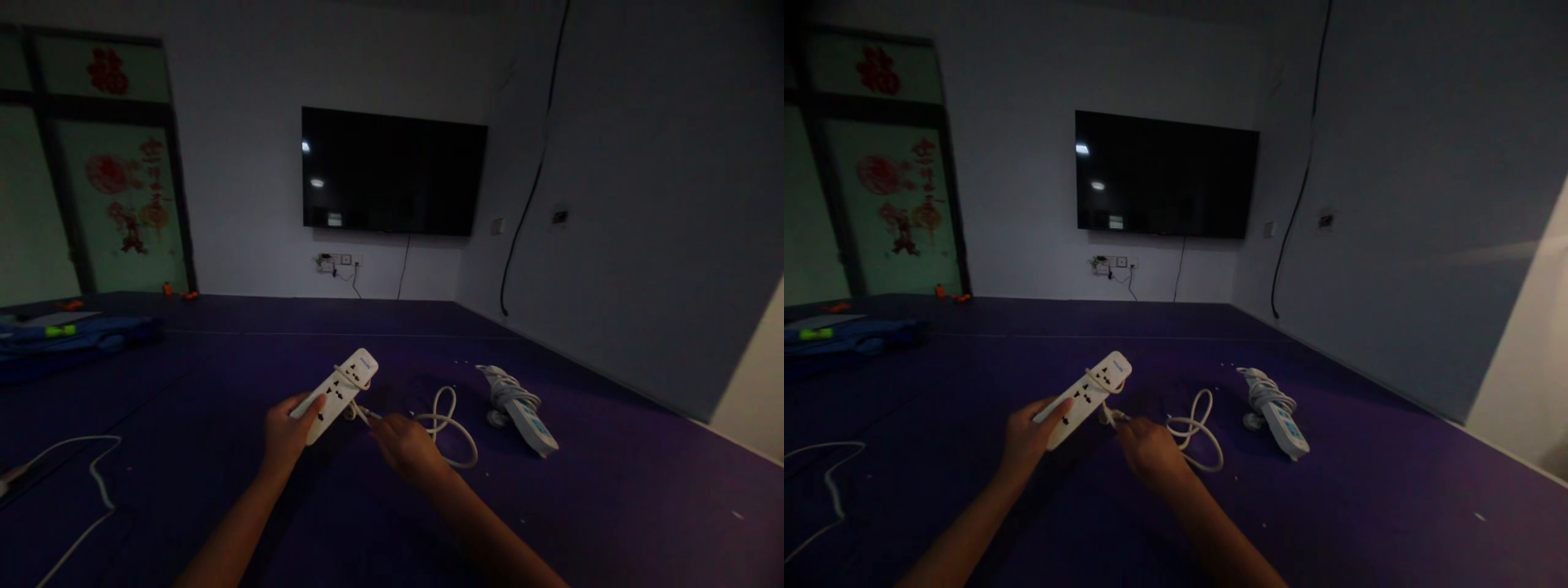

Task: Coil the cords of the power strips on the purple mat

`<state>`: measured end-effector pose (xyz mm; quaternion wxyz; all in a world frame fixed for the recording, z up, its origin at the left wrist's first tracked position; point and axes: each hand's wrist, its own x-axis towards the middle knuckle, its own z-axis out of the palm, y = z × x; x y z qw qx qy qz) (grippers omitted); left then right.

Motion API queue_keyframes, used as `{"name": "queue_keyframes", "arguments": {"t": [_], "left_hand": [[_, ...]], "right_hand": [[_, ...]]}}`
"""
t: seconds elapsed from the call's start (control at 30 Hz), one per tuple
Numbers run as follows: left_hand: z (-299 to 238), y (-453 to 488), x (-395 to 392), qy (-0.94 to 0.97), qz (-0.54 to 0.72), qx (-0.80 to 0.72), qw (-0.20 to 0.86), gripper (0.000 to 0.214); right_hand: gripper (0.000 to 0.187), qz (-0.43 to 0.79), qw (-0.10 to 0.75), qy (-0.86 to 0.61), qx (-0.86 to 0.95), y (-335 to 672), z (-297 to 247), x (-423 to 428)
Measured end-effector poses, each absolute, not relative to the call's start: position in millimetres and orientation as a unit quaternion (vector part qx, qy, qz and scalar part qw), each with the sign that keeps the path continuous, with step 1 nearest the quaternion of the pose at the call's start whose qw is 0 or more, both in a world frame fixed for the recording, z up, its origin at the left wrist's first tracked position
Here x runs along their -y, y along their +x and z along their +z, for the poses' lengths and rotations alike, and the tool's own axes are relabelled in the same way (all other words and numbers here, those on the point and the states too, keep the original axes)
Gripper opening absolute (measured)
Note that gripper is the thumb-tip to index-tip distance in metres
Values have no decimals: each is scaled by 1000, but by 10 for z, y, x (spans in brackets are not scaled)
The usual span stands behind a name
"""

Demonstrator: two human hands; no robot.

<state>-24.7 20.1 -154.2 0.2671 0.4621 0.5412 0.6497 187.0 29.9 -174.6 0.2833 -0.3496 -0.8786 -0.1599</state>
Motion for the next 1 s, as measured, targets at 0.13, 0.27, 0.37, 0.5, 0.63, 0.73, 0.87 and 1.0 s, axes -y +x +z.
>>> {"name": "queue_keyframes", "arguments": {"t": [0.13,0.27,0.37,0.5,0.63,0.73,0.87,1.0], "left_hand": [[-1534,-287,-192,460,662,-564,180,31],[-1498,-365,-179,421,678,-593,103,32],[-1476,-431,-168,402,672,-620,50,33],[-1481,-509,-181,402,649,-646,-8,31],[-1489,-548,-222,435,551,-712,-21,33],[-1492,-547,-257,496,488,-719,7,34],[-1488,-537,-291,587,476,-649,87,34],[-1473,-503,-296,663,445,-576,177,36]], "right_hand": [[38,-93,272,-394,873,1798,-1702,-233],[39,-51,251,-461,850,1822,-1653,-254],[23,-52,210,-513,831,1875,-1588,-276],[16,-83,187,-536,819,1919,-1526,-300],[22,-183,226,-520,803,1993,-1570,-387],[27,-290,314,-448,785,2093,-1620,-448],[25,-365,414,-372,747,2225,-1601,-454],[26,-366,471,-337,729,2298,-1524,-433]]}}
